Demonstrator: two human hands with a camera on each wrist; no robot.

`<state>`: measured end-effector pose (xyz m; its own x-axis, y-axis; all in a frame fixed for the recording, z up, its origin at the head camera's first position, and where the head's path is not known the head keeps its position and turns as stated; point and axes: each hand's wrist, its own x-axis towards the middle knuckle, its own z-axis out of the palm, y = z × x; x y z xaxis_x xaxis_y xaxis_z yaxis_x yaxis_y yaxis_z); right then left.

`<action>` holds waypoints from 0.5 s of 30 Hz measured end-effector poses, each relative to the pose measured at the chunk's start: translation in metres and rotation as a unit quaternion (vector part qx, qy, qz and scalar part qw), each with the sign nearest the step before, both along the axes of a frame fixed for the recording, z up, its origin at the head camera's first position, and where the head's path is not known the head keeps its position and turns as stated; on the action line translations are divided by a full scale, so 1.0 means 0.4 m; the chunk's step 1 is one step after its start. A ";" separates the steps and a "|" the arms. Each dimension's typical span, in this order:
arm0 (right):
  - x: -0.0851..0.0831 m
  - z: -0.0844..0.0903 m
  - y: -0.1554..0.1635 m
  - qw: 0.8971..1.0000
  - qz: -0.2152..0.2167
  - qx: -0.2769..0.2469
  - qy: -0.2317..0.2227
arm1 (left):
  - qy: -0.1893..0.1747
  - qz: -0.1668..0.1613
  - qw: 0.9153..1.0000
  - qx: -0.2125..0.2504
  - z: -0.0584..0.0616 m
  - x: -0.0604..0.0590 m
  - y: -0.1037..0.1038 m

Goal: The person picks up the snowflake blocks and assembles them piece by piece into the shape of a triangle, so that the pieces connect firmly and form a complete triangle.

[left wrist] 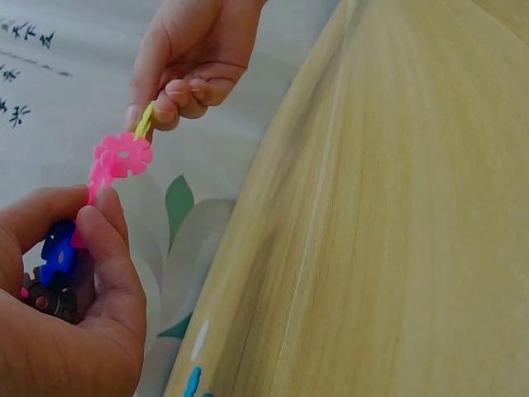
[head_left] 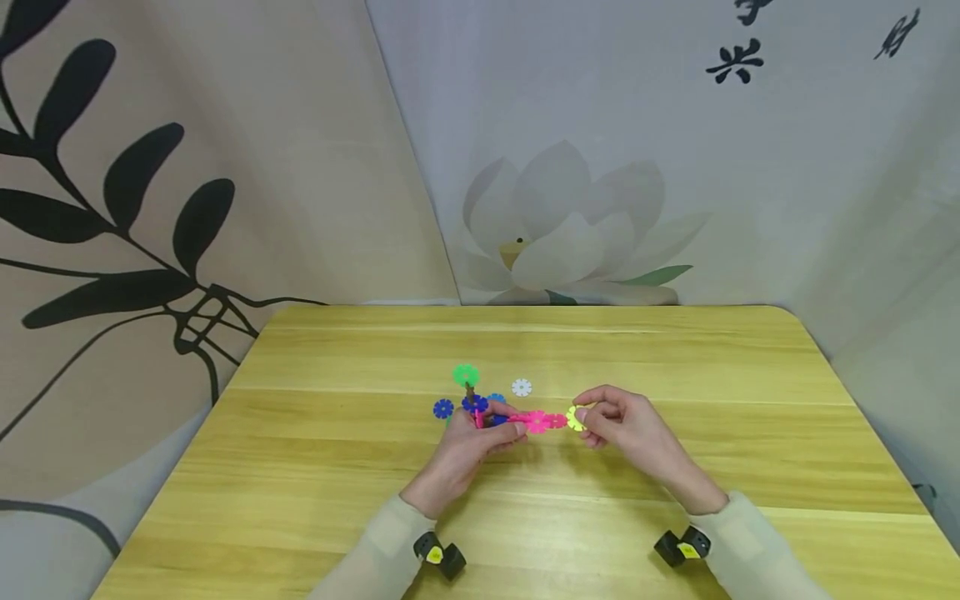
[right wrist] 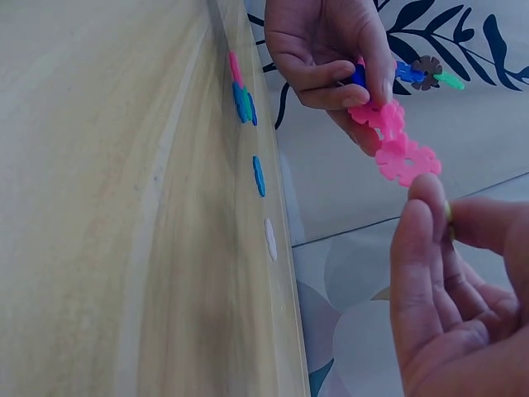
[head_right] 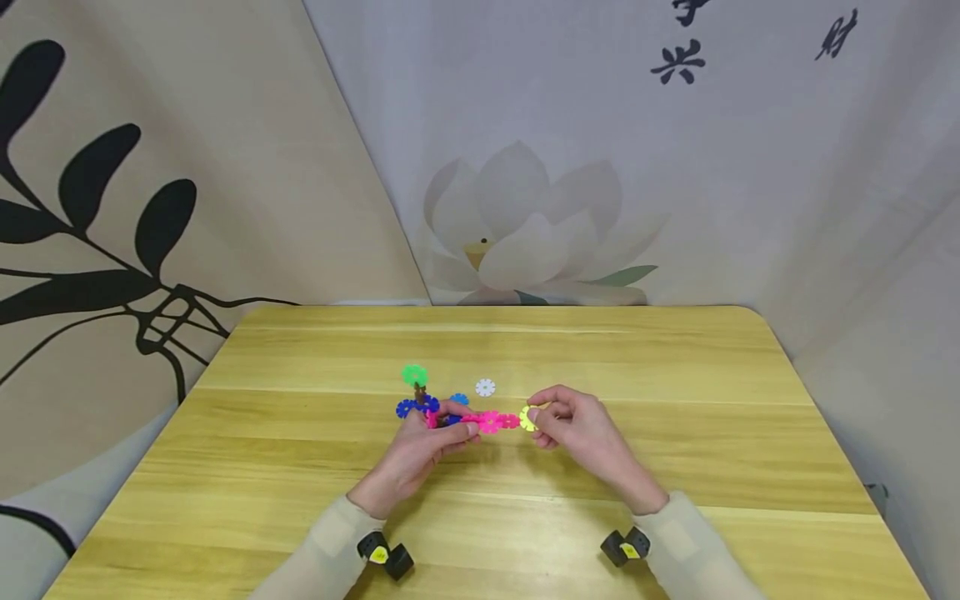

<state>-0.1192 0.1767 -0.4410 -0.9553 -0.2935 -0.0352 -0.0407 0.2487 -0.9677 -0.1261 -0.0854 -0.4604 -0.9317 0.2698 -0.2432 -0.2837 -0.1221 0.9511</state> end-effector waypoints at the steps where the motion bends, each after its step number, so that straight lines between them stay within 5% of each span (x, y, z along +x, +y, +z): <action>1: 0.000 -0.001 0.000 1.000 0.000 0.000 0.000 | 0.000 0.000 1.000 0.002 0.000 0.000 0.000; 15: 0.004 -0.010 -0.014 1.000 -0.028 -0.011 0.002 | 0.013 0.013 1.000 -0.003 -0.009 0.005 0.018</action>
<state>-0.1177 0.1712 -0.4451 -0.9705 -0.2398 -0.0254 -0.0314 0.2301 -0.9727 -0.1243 -0.0782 -0.4642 -0.9446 0.2434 -0.2202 -0.2555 -0.1242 0.9588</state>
